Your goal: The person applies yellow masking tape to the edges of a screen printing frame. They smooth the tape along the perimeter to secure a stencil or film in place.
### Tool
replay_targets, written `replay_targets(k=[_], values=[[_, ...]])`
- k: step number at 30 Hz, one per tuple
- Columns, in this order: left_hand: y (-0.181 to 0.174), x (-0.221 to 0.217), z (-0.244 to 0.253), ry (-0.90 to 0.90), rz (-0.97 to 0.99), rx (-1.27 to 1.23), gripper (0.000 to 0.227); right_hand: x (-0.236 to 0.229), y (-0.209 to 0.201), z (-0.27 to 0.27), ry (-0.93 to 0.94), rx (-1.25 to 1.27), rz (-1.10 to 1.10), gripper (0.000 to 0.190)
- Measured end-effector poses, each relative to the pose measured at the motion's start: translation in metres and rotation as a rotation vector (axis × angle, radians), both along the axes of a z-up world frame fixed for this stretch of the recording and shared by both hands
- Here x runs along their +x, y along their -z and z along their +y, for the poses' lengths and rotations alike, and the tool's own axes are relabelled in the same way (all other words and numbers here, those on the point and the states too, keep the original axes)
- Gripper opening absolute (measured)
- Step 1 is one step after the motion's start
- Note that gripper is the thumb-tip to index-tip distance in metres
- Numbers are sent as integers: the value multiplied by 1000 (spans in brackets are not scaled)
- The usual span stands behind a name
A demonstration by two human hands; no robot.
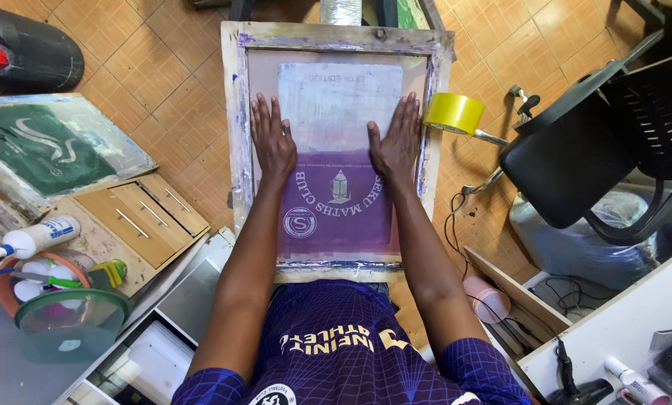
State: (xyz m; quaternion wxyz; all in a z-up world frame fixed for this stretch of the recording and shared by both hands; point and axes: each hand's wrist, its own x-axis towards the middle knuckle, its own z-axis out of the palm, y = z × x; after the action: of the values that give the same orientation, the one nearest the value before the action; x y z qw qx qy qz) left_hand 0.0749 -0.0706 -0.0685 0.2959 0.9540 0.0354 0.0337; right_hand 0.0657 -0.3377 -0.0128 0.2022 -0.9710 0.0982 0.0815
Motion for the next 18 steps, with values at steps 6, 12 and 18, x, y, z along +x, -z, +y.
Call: replay_targets(k=[6, 12, 18], values=[[-14, 1, -11, -53, 26, -35, 54, -7, -1, 19, 108, -30, 25, 94], [-8, -1, -11, -64, -15, 19, 55, -38, 7, 15, -33, -49, -73, 100], [-12, -1, -11, -58, -42, -3, 53, -38, 2, 17, 47, -25, -132, 105]])
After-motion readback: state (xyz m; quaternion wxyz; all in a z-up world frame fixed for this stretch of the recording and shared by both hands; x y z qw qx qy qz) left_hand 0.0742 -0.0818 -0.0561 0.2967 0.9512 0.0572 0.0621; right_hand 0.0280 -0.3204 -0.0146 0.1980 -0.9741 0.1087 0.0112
